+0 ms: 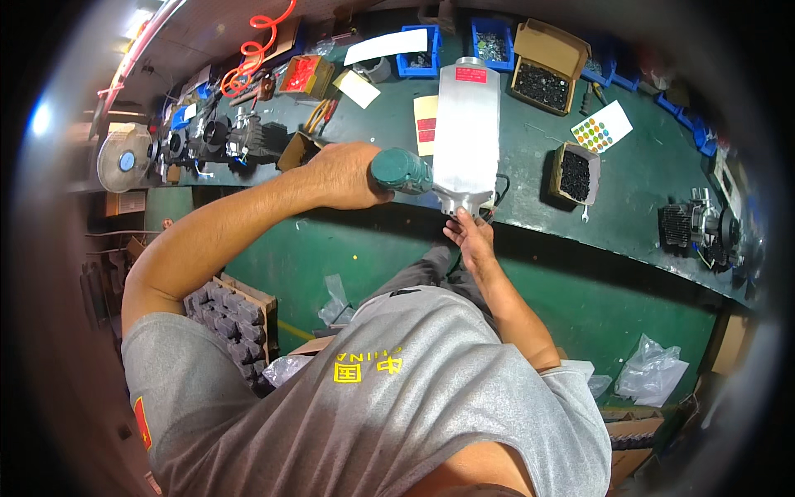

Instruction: The person assembles a silver metal housing by inserting small components and fastening screws with a cordless drill. They then attach a cover, apply a sticker, and place the finished unit on a cardboard sheet with other completed units.

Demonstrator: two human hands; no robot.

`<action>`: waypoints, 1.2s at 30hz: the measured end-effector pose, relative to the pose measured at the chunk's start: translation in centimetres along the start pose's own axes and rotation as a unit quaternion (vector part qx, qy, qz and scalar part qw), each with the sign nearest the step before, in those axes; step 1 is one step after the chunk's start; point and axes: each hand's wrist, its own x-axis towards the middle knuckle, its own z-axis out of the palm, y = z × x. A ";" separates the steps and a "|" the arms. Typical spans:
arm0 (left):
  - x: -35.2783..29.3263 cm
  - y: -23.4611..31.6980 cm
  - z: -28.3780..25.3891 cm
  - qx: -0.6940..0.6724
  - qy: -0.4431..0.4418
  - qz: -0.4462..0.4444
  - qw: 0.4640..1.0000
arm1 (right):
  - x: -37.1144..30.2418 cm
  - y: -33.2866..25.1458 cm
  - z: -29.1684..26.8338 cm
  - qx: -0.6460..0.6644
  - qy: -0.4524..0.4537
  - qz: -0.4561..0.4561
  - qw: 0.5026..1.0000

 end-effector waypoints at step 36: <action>-9.0 -14.9 11.2 -0.401 0.174 -0.137 0.889 | 21.1 -6.7 23.2 -0.690 -0.029 -0.360 0.627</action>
